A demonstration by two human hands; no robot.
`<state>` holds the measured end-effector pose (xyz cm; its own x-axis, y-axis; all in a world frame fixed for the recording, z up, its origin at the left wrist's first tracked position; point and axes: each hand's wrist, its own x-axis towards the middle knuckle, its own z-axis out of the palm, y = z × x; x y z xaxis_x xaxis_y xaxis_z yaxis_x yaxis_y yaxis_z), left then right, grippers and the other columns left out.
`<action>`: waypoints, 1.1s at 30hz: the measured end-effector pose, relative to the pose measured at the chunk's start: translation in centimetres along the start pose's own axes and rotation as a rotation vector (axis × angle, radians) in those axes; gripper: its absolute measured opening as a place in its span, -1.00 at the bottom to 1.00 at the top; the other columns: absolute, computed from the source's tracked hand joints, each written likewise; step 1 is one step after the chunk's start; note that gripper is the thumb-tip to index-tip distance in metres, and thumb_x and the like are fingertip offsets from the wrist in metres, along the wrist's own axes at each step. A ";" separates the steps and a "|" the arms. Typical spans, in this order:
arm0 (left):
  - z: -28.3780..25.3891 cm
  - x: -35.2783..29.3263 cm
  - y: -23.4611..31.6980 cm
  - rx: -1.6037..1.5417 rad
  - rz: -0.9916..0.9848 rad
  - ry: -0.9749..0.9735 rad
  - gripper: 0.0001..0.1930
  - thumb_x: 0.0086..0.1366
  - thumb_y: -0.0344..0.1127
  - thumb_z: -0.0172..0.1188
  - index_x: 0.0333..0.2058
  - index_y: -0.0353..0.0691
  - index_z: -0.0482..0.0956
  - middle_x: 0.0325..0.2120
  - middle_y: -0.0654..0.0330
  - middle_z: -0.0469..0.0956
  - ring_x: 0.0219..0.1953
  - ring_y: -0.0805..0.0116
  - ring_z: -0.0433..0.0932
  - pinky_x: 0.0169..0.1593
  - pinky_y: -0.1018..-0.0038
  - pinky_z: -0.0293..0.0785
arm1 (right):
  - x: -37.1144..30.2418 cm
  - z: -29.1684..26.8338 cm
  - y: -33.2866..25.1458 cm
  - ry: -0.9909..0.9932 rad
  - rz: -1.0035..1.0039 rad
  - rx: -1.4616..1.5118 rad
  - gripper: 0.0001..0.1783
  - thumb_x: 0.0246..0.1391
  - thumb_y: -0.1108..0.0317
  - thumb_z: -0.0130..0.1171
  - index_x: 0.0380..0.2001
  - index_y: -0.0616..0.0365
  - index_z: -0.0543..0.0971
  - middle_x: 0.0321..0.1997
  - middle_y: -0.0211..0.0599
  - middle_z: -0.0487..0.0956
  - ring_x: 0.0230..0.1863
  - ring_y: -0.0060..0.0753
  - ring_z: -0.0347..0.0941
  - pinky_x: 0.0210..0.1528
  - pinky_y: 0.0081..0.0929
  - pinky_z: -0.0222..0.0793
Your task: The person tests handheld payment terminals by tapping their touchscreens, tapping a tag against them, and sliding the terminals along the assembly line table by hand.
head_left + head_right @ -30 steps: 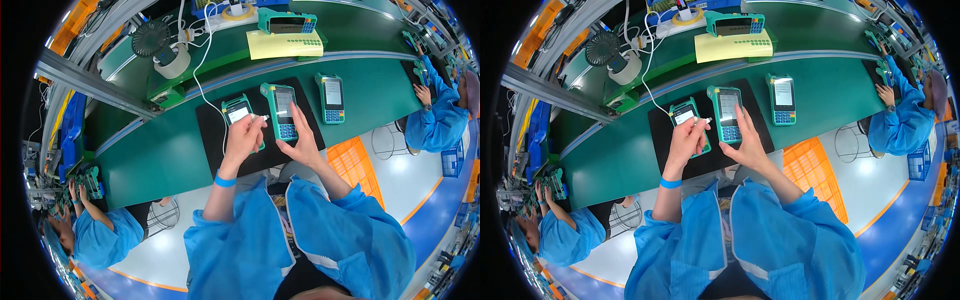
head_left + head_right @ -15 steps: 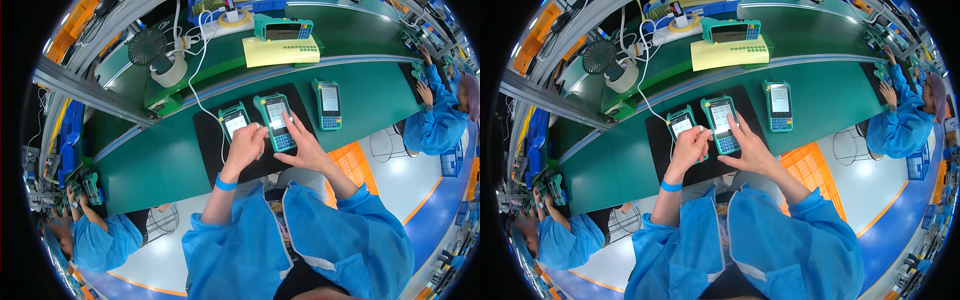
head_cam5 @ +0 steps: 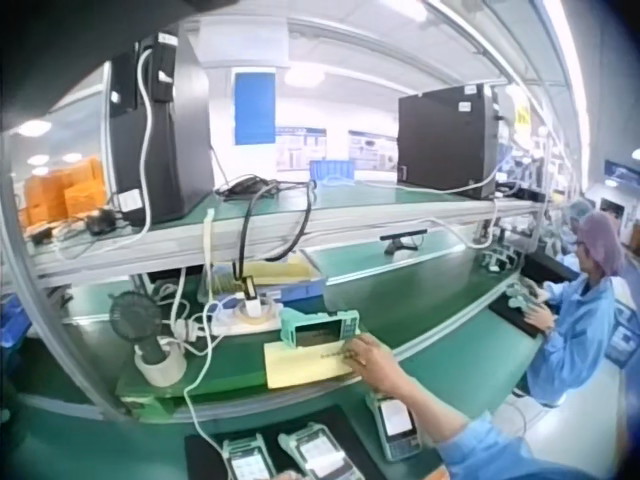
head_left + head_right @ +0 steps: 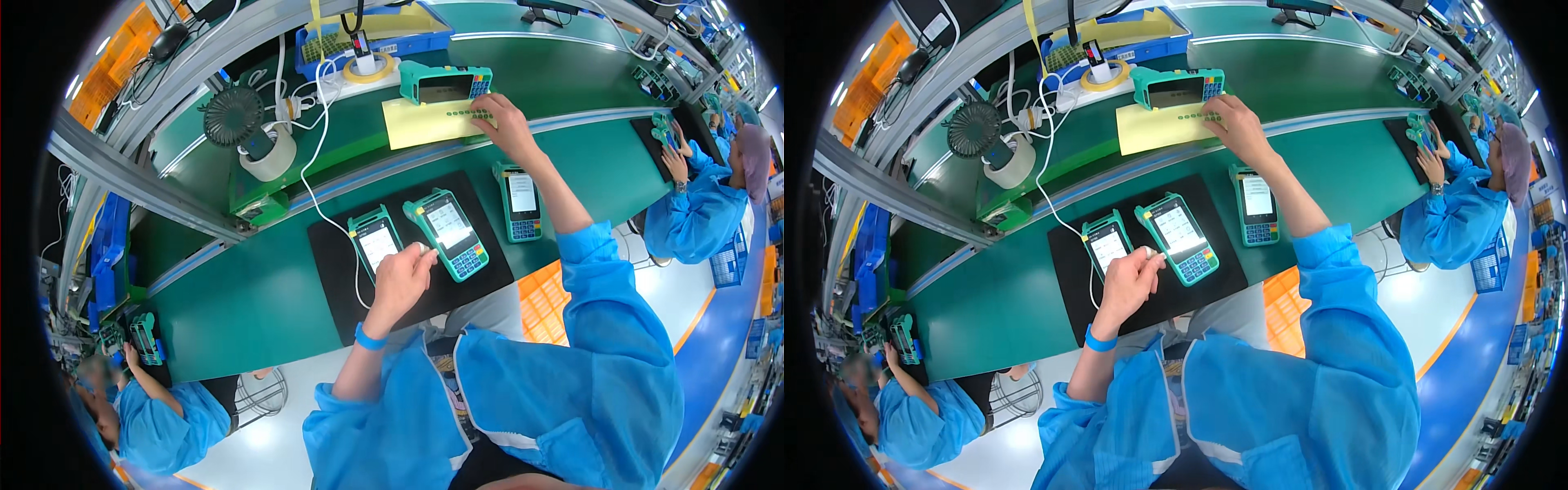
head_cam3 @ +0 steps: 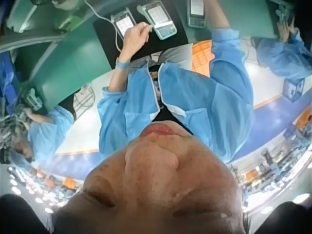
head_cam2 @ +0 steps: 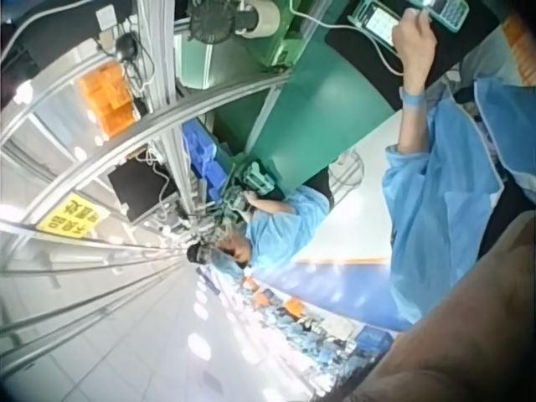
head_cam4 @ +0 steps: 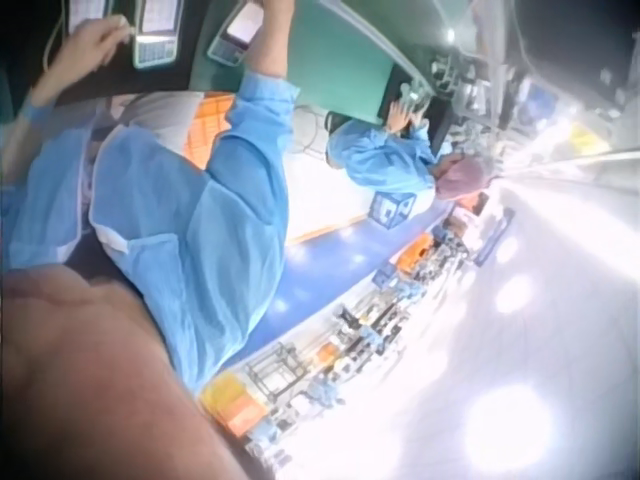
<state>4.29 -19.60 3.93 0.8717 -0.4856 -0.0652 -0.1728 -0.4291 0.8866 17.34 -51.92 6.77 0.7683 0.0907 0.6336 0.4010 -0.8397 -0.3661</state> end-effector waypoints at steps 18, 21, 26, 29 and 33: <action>5.1 2.7 3.4 0.309 0.282 0.295 -0.70 0.43 -0.12 0.20 -0.40 -0.22 0.52 -0.65 -0.03 0.58 -0.54 -0.14 0.61 -0.48 0.03 0.48 | -4.7 0.6 -8.4 -0.453 0.282 0.593 -0.82 0.29 0.41 0.23 -0.13 0.29 0.64 -0.05 -0.21 0.68 -0.07 -0.42 0.61 0.01 -0.46 0.53; 5.5 3.3 3.8 0.337 0.275 0.283 -0.71 0.43 -0.13 0.20 -0.39 -0.22 0.53 -0.65 -0.04 0.59 -0.54 -0.14 0.62 -0.47 0.02 0.49 | -4.7 0.7 -10.1 -0.451 0.257 0.523 -0.87 0.27 0.47 0.20 -0.17 0.30 0.61 -0.08 -0.16 0.66 -0.11 -0.32 0.61 -0.03 -0.40 0.53; 5.7 3.4 3.9 0.329 0.286 0.294 -0.73 0.42 -0.14 0.19 -0.37 -0.22 0.55 -0.64 -0.05 0.59 -0.52 -0.15 0.63 -0.46 0.01 0.50 | -4.9 1.5 -11.5 -0.337 0.053 0.172 -0.91 0.12 0.51 0.23 -0.29 0.28 0.59 -0.20 -0.01 0.60 -0.19 0.10 0.58 -0.11 -0.17 0.54; 5.6 3.2 3.5 0.322 0.279 0.295 -0.74 0.42 -0.14 0.20 -0.36 -0.21 0.55 -0.64 -0.06 0.59 -0.51 -0.16 0.63 -0.43 -0.01 0.51 | -5.0 1.6 -11.8 -0.372 0.054 0.106 -0.78 0.13 0.47 0.27 -0.13 0.24 0.61 -0.13 0.00 0.63 -0.14 0.12 0.61 -0.10 -0.15 0.56; 4.4 2.2 2.8 0.250 0.276 0.253 -0.76 0.41 -0.19 0.23 -0.36 -0.24 0.57 -0.62 -0.14 0.57 -0.51 -0.25 0.58 -0.44 -0.01 0.46 | -6.4 0.9 -13.5 -0.216 0.167 0.212 -0.56 0.17 0.44 0.29 0.13 0.19 0.55 -0.01 0.00 0.65 -0.02 0.08 0.62 0.01 -0.20 0.56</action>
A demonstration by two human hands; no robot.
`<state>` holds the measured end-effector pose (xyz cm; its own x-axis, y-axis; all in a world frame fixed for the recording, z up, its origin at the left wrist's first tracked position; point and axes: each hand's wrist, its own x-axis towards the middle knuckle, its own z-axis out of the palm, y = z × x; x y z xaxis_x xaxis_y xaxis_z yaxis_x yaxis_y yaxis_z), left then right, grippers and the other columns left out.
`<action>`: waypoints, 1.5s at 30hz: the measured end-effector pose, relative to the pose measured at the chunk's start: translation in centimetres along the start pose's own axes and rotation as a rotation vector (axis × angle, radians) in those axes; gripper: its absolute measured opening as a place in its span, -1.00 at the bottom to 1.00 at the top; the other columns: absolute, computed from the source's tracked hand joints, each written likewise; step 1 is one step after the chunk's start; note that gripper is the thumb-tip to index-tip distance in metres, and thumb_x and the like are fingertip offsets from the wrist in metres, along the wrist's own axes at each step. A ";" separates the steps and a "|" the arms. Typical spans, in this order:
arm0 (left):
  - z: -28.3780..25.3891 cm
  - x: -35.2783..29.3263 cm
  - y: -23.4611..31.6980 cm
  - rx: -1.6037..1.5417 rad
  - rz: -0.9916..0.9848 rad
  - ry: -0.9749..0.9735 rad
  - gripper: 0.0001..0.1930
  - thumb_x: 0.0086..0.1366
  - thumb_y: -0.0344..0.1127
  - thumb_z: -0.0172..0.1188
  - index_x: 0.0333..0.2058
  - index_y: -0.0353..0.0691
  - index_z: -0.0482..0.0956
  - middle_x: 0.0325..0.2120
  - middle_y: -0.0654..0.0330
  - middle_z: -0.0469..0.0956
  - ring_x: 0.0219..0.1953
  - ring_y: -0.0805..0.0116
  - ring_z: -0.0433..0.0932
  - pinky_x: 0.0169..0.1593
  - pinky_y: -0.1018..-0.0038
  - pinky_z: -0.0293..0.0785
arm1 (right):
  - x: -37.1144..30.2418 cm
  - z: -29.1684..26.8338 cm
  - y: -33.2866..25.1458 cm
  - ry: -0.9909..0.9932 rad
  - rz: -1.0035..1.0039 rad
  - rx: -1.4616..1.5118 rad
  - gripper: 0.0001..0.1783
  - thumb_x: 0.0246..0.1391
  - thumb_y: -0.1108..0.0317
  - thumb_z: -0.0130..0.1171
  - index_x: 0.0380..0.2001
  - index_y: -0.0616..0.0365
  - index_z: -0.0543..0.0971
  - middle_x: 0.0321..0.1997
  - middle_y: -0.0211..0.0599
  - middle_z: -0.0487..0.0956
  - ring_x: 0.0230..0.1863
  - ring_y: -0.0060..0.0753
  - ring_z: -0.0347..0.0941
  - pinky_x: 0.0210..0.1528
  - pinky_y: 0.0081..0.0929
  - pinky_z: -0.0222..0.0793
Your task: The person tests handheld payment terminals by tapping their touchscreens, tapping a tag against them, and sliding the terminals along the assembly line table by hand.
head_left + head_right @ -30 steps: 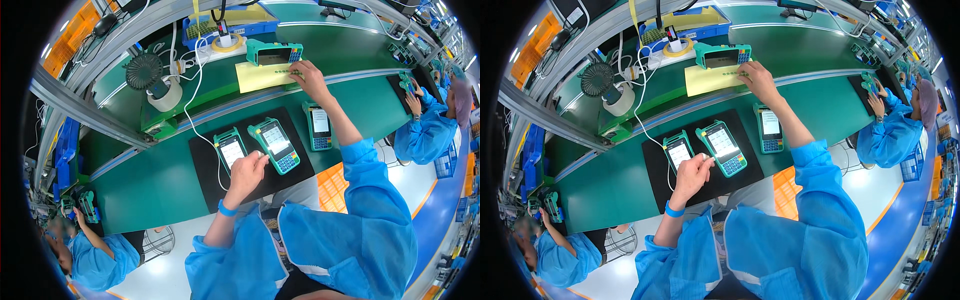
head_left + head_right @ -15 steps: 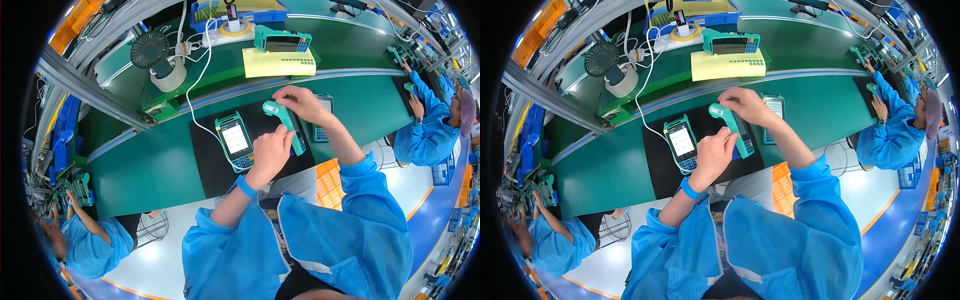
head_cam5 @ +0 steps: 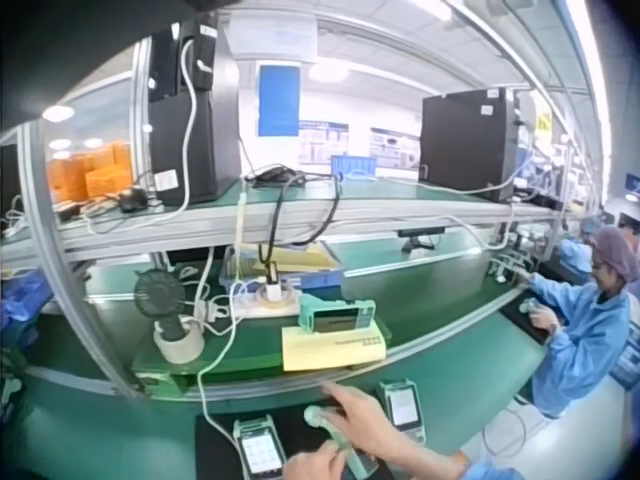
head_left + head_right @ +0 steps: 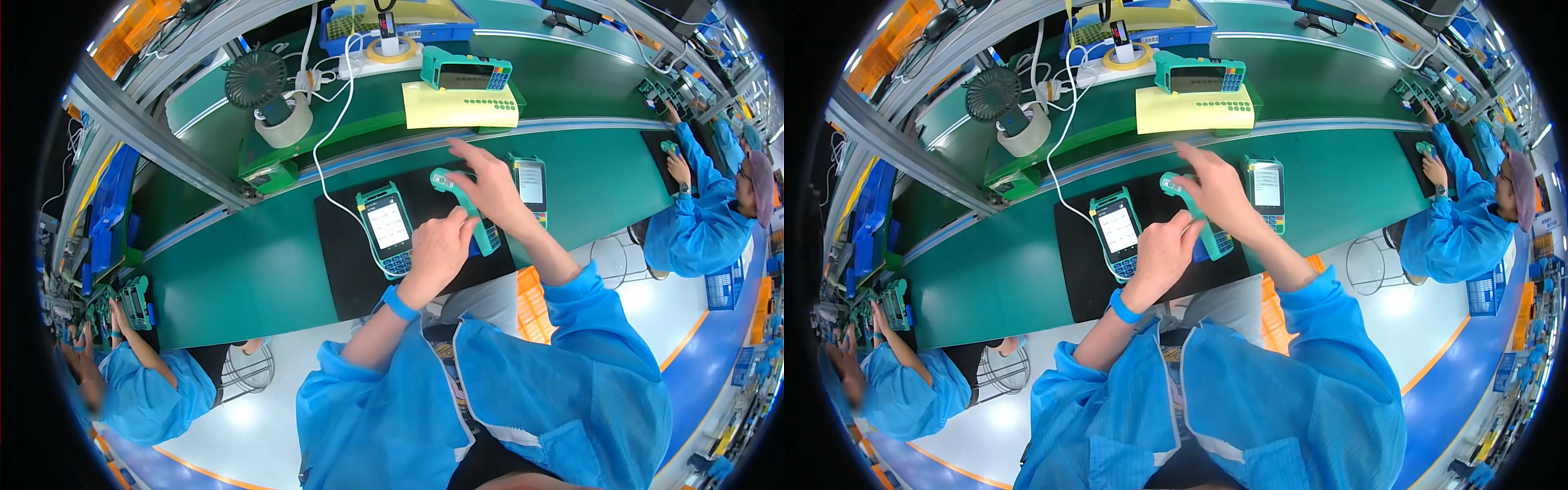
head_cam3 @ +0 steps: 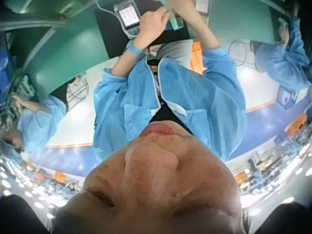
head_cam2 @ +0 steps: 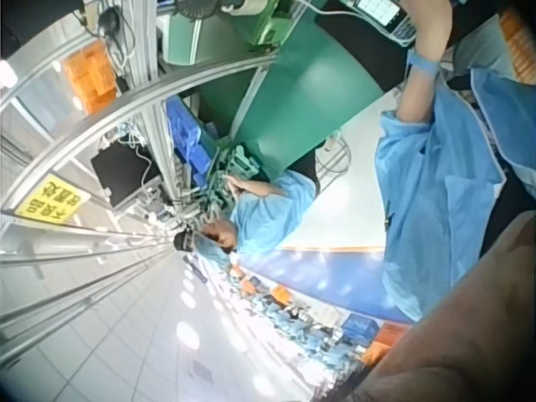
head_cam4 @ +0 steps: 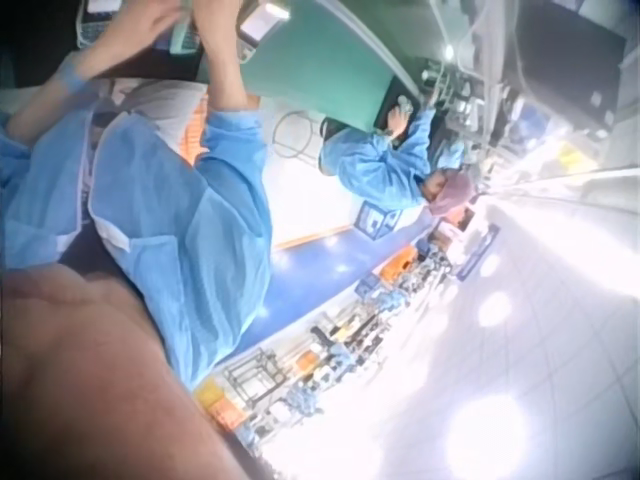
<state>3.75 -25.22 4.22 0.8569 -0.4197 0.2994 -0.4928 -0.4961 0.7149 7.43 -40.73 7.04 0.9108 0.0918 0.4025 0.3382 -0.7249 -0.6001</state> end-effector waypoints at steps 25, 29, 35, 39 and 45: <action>-13.1 -9.7 -5.7 0.562 -0.155 0.592 -0.91 0.42 -0.33 0.26 -0.23 -0.22 0.64 -0.55 0.06 0.63 -0.61 0.10 0.59 -0.54 0.29 0.43 | -10.7 5.2 -5.4 0.151 -0.122 -0.046 -0.12 -0.07 0.45 0.44 0.37 0.27 0.35 0.45 0.15 0.28 0.45 0.26 0.23 0.43 -0.01 0.22; -12.2 -10.3 -6.4 0.240 -0.301 0.417 -0.89 0.43 -0.30 0.24 -0.25 -0.19 0.65 -0.63 0.10 0.58 -0.65 0.17 0.56 -0.54 0.32 0.40 | -9.6 8.4 -8.8 -0.058 -0.064 0.026 0.18 -0.08 0.32 0.52 0.50 0.32 0.04 0.58 0.31 -0.06 0.52 0.43 0.03 0.47 0.07 0.13; -10.0 -9.2 -7.7 -0.489 -0.541 0.098 -0.80 0.49 -0.32 0.14 -0.29 -0.30 0.62 -0.72 0.28 0.46 -0.67 0.60 0.42 -0.57 0.54 0.23 | -9.7 9.8 -8.2 -0.143 0.086 0.203 0.16 0.03 0.36 0.42 0.52 0.34 -0.09 0.59 0.37 -0.19 0.52 0.48 -0.01 0.46 0.00 0.18; -9.8 -8.3 -7.8 -0.534 -0.554 0.002 -0.80 0.48 -0.31 0.15 -0.31 -0.29 0.63 -0.72 0.30 0.47 -0.67 0.61 0.42 -0.57 0.55 0.24 | -10.2 9.2 -7.7 -0.173 0.071 0.221 0.17 0.05 0.33 0.40 0.53 0.32 -0.13 0.60 0.37 -0.21 0.55 0.46 -0.06 0.49 0.00 0.12; -10.2 -7.3 -8.1 -0.498 -0.488 -0.158 -0.77 0.45 -0.31 0.19 -0.39 -0.31 0.62 -0.72 0.27 0.48 -0.67 0.57 0.44 -0.57 0.51 0.27 | -10.4 8.5 -7.0 -0.195 0.034 0.202 0.19 0.04 0.30 0.41 0.54 0.33 -0.14 0.59 0.39 -0.22 0.54 0.49 -0.06 0.49 -0.01 0.13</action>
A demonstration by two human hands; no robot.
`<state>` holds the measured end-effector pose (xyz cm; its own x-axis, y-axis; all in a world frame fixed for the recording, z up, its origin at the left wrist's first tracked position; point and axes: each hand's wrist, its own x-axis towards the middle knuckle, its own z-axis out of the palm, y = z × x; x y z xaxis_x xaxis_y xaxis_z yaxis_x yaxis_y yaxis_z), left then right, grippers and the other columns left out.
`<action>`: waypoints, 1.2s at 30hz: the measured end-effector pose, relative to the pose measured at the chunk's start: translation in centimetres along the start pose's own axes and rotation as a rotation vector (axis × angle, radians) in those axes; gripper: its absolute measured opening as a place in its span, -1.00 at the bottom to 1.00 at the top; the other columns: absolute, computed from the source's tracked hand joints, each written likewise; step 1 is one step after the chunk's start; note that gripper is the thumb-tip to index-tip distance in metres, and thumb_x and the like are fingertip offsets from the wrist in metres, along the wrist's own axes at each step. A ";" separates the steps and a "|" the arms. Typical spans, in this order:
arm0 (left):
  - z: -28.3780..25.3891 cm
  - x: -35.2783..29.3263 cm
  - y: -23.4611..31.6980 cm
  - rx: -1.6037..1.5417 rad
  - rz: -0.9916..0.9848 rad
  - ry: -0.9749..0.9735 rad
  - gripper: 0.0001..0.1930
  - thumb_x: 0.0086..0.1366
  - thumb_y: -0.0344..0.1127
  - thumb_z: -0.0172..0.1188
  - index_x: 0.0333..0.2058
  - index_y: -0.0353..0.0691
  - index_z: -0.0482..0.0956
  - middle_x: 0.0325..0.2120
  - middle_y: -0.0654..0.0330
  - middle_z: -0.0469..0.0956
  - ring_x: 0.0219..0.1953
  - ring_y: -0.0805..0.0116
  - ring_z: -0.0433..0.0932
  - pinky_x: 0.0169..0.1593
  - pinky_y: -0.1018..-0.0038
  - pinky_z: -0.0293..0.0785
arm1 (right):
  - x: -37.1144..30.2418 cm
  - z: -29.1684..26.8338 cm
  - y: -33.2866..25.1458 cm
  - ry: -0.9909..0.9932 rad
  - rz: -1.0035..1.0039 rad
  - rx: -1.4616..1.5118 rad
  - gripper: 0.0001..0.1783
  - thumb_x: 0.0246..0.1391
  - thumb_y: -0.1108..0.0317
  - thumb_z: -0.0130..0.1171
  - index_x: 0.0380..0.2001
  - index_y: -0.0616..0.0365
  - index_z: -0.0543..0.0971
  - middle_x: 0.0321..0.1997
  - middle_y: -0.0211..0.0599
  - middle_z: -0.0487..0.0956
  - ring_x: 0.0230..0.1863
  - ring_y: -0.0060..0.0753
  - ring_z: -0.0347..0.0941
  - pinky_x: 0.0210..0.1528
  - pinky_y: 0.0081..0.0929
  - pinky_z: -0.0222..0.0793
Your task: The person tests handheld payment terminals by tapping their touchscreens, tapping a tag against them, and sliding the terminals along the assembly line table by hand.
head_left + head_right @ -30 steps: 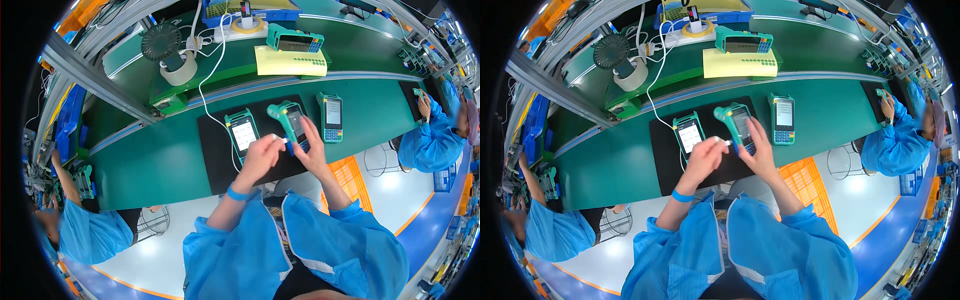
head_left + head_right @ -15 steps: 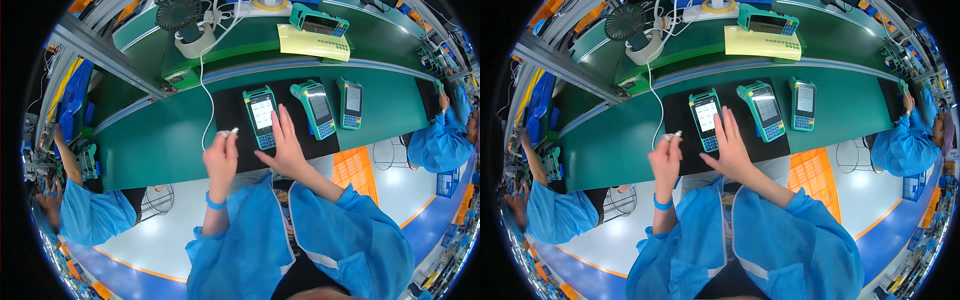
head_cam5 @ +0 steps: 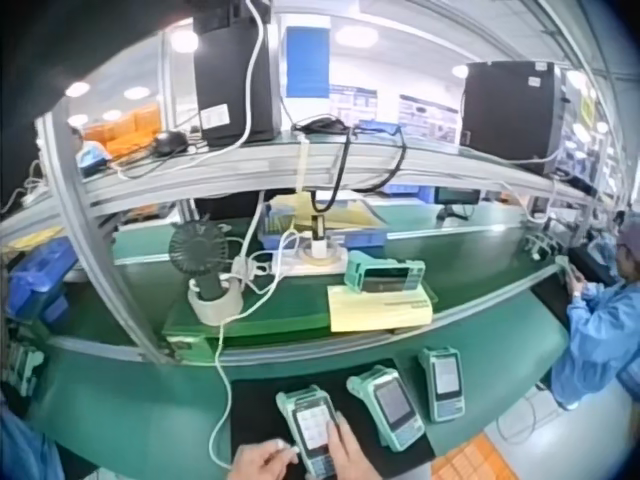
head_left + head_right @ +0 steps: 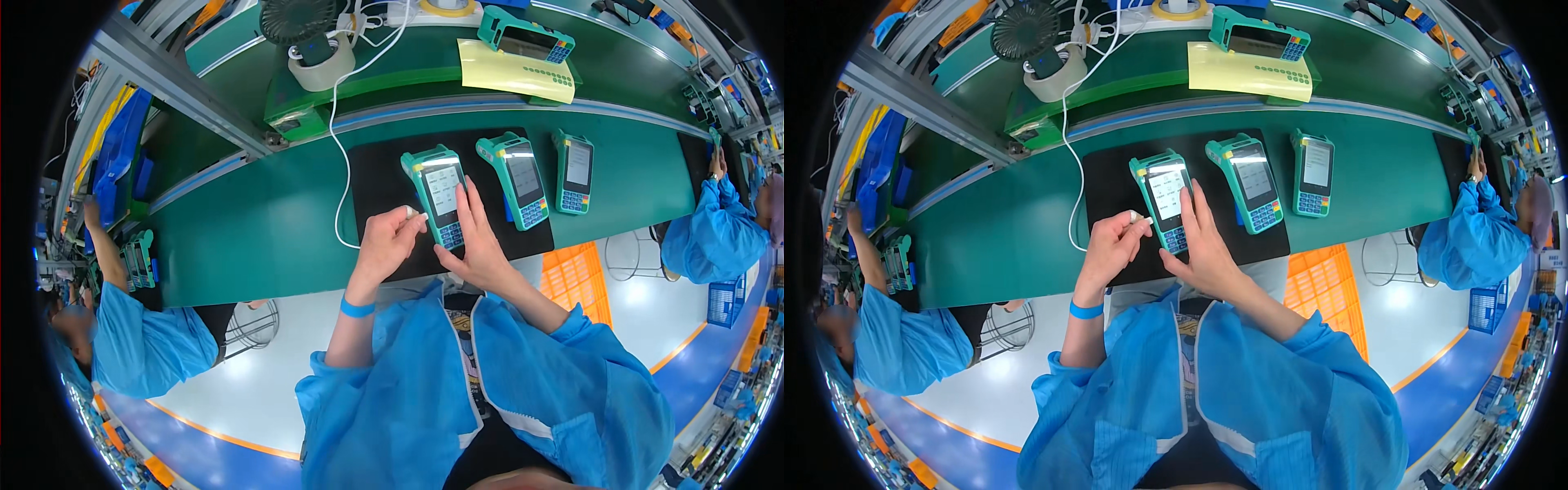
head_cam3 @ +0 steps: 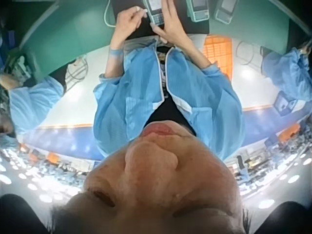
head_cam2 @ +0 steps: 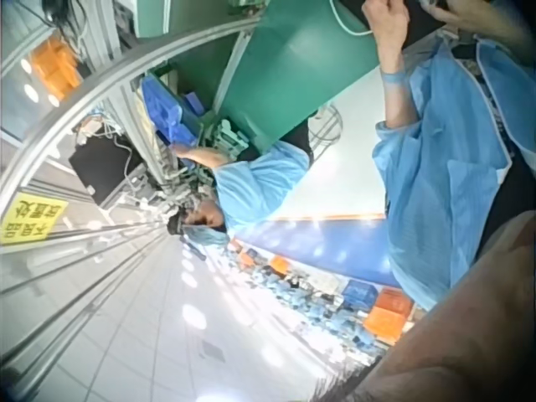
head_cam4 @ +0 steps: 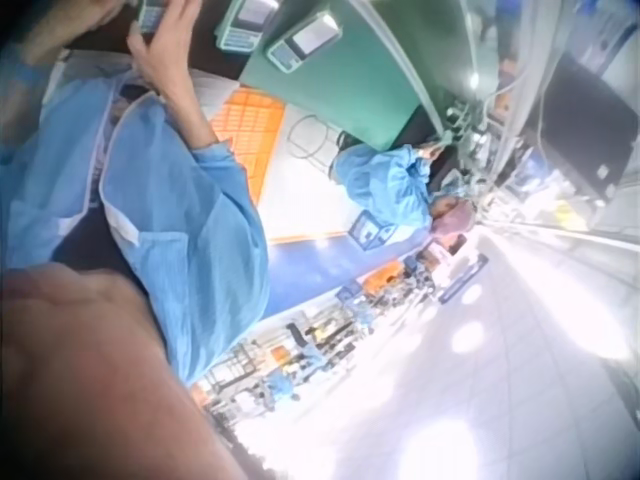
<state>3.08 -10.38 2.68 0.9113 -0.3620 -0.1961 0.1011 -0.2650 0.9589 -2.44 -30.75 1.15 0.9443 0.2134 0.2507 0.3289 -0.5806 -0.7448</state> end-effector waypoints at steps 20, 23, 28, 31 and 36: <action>1.1 0.1 -0.7 0.098 0.073 0.002 -0.77 0.50 -0.29 0.13 -0.32 -0.31 0.61 -0.77 0.29 0.43 -0.73 0.61 0.36 -0.60 0.55 0.21 | 14.2 -20.1 13.9 0.514 -0.170 -0.434 -0.78 0.12 0.49 0.32 -0.14 0.12 0.64 -0.02 -0.19 0.64 0.00 -0.03 0.60 0.01 -0.19 0.54; 1.1 0.0 -0.9 0.099 0.065 0.015 -0.79 0.48 -0.31 0.15 -0.33 -0.30 0.62 -0.77 0.26 0.45 -0.72 0.58 0.41 -0.58 0.51 0.24 | 15.3 -20.7 15.2 0.444 -0.173 -0.417 -0.82 0.13 0.46 0.33 -0.17 0.15 0.64 -0.08 -0.19 0.63 -0.09 -0.04 0.61 -0.03 -0.21 0.55; 1.5 -0.3 -0.7 0.073 0.069 0.043 -0.81 0.46 -0.32 0.18 -0.33 -0.30 0.62 -0.76 0.27 0.47 -0.71 0.58 0.40 -0.56 0.53 0.24 | 15.3 -20.5 15.7 0.405 -0.145 -0.422 -0.84 0.12 0.47 0.32 -0.21 0.18 0.62 -0.14 -0.17 0.63 -0.11 -0.05 0.60 -0.06 -0.23 0.54; 2.7 -0.2 -0.4 0.166 0.233 0.180 -0.84 0.42 -0.33 0.23 -0.32 -0.30 0.59 -0.68 0.08 0.51 -0.67 0.32 0.52 -0.53 0.37 0.34 | 14.5 -19.3 15.0 0.434 -0.140 -0.421 -0.85 0.11 0.49 0.32 -0.22 0.20 0.61 -0.16 -0.15 0.64 -0.10 -0.01 0.60 -0.06 -0.21 0.53; 5.5 1.1 2.7 0.351 0.432 0.344 -0.82 0.41 -0.28 0.25 -0.37 -0.23 0.55 -0.63 -0.04 0.54 -0.55 -0.09 0.60 -0.51 0.14 0.39 | 12.2 -14.2 9.7 0.316 -0.059 -0.034 -0.85 0.20 0.52 0.25 -0.15 0.26 0.61 -0.05 -0.15 0.67 -0.02 -0.11 0.64 0.04 -0.33 0.52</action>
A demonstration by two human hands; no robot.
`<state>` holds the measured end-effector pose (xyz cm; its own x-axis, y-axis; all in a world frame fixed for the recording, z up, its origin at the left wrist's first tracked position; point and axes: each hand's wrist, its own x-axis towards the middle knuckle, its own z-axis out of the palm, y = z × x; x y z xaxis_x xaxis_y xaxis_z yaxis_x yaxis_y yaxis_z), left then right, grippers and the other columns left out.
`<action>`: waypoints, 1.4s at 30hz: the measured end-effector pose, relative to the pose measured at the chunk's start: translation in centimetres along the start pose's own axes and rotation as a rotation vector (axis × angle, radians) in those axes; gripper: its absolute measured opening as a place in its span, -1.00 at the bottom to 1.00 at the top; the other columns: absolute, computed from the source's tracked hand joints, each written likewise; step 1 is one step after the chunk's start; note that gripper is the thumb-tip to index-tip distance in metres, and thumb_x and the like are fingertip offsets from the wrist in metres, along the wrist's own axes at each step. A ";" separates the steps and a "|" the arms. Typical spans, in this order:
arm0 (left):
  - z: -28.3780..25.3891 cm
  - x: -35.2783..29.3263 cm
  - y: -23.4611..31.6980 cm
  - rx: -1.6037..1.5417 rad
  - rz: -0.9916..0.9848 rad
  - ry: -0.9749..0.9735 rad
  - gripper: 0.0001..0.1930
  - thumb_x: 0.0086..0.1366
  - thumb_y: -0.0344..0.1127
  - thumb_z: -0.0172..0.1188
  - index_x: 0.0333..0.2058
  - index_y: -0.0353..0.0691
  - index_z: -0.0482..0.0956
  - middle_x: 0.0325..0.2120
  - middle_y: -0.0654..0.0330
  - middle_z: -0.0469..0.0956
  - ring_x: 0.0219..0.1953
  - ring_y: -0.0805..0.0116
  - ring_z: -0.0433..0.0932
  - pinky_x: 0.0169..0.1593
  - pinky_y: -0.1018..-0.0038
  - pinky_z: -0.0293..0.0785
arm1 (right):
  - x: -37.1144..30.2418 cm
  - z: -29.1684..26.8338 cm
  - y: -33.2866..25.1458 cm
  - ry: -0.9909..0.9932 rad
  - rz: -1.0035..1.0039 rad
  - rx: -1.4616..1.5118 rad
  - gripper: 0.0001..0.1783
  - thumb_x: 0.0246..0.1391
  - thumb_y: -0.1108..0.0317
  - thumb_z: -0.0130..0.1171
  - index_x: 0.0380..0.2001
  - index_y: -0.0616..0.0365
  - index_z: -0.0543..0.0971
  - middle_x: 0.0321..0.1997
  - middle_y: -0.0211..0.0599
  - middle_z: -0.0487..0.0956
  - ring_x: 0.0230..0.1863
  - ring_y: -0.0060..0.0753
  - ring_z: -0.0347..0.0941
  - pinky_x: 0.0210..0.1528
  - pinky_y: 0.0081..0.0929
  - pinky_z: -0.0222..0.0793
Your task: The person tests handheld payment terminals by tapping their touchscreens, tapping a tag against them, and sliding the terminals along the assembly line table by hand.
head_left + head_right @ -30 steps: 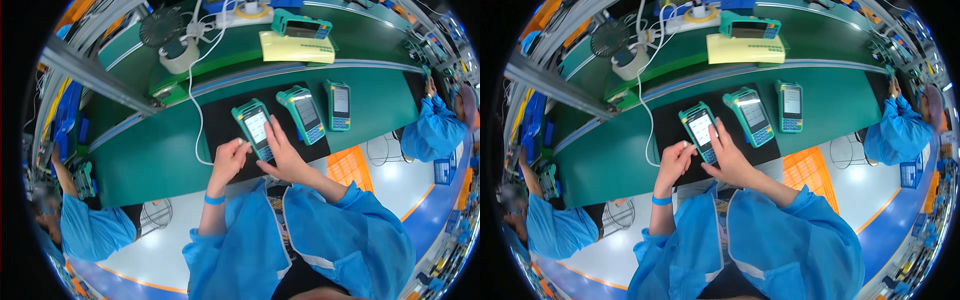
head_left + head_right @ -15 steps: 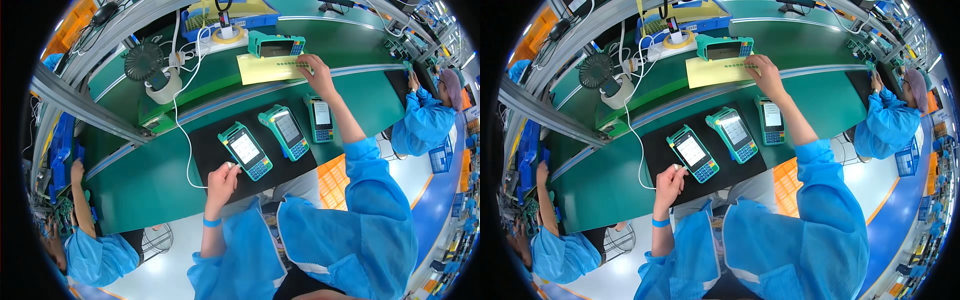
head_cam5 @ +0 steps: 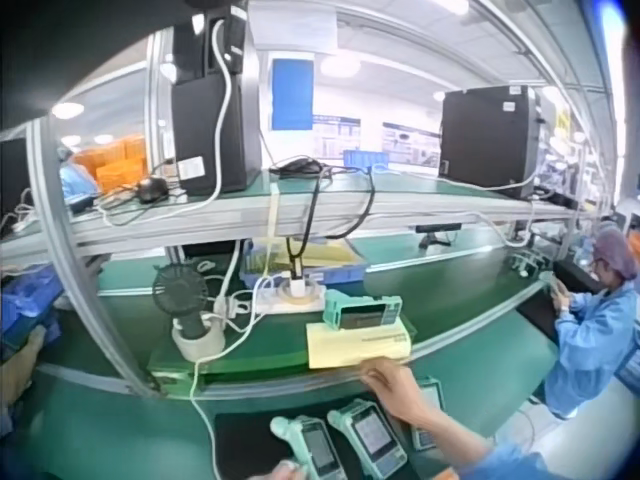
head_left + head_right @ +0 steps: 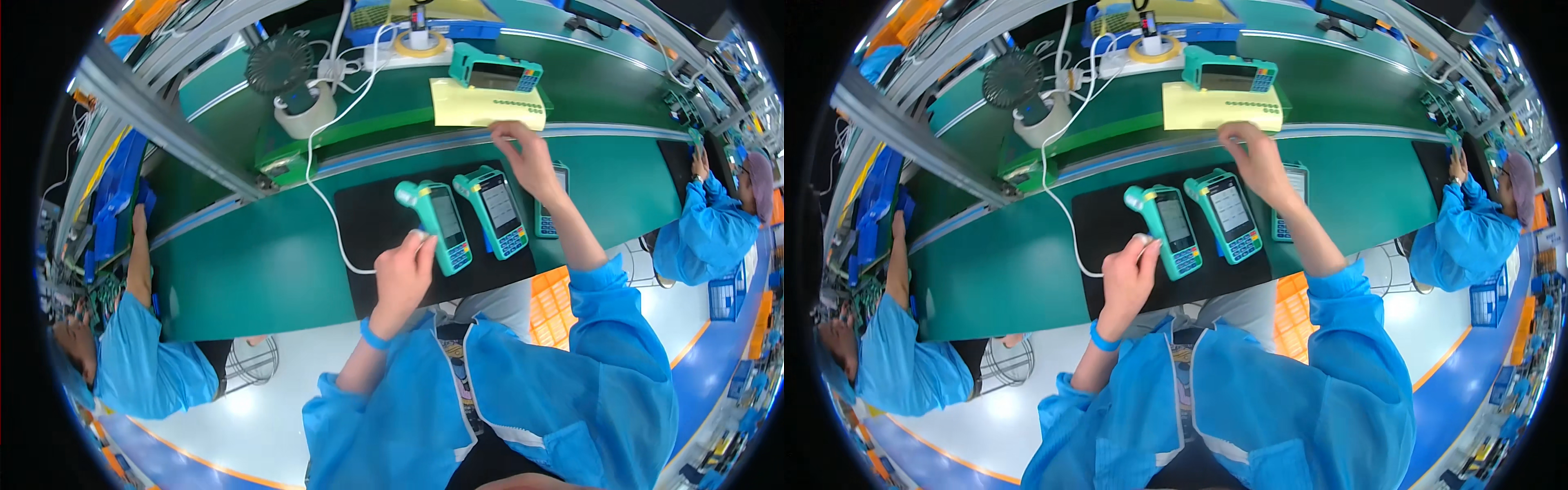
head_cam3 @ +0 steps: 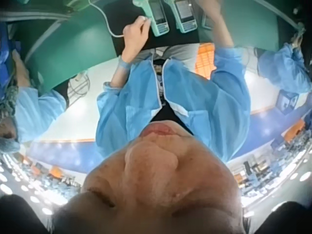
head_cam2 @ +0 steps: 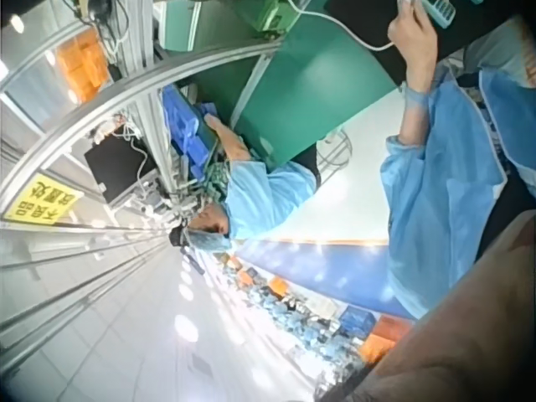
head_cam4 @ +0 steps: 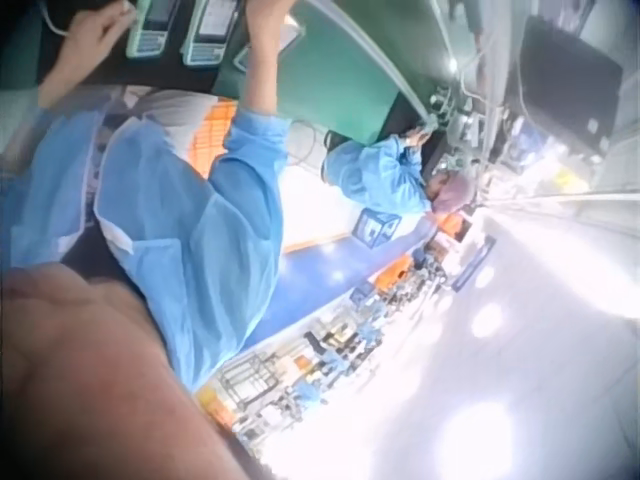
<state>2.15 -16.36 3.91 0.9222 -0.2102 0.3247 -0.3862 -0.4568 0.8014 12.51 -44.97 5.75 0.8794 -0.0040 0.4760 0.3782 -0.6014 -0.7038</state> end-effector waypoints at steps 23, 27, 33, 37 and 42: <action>1.5 1.5 0.8 0.202 0.089 -0.028 -0.75 0.46 -0.12 0.16 -0.33 -0.14 0.50 -0.67 0.00 0.54 -0.55 -0.16 0.59 -0.51 0.02 0.43 | -2.2 7.4 -8.3 -0.196 -0.011 0.062 -0.61 0.22 0.46 0.26 0.08 0.26 0.43 0.06 0.02 0.57 0.08 0.07 0.58 0.12 -0.17 0.52; -1.2 0.3 -2.3 -0.166 -0.119 -0.197 -0.72 0.46 -0.20 0.18 -0.39 -0.26 0.49 -0.61 -0.01 0.57 -0.49 -0.20 0.58 -0.46 0.09 0.40 | -7.6 6.7 -8.4 -0.096 -0.075 0.036 -0.47 0.23 0.47 0.23 0.23 0.26 0.36 0.26 0.06 0.45 0.28 0.13 0.42 0.33 -0.18 0.34; -2.0 -1.1 -4.7 -0.267 -0.283 -0.269 -0.73 0.52 -0.24 0.10 -0.34 -0.28 0.60 -0.77 0.27 0.45 -0.74 0.55 0.42 -0.61 0.53 0.30 | -14.0 8.2 -9.9 -0.233 -0.085 -0.031 0.04 0.04 0.30 0.42 0.50 0.25 0.08 0.58 0.25 -0.02 0.55 0.42 -0.03 0.49 0.06 0.09; -2.2 -1.0 -4.7 -0.208 -0.276 -0.268 -0.77 0.49 -0.27 0.13 -0.34 -0.25 0.61 -0.77 0.17 0.48 -0.70 0.36 0.54 -0.56 0.40 0.35 | -13.8 8.7 -10.1 -0.246 -0.049 -0.013 0.10 0.00 0.29 0.44 0.51 0.28 0.05 0.60 0.32 -0.09 0.57 0.41 -0.07 0.53 0.01 0.03; -1.7 -1.1 -5.5 -0.148 -0.248 -0.275 -0.82 0.44 -0.29 0.16 -0.23 -0.27 0.66 -0.49 0.08 0.68 -0.50 0.22 0.67 -0.34 0.36 0.54 | -13.8 8.6 -9.3 -0.247 -0.035 -0.051 0.03 0.02 0.29 0.38 0.47 0.35 0.09 0.59 0.36 -0.12 0.54 0.48 -0.06 0.54 0.04 0.01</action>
<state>3.33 -12.17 -0.03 0.9395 -0.3421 -0.0183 -0.1270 -0.3975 0.9088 -0.64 -32.43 1.22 0.9122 0.2097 0.3519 0.4005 -0.6369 -0.6587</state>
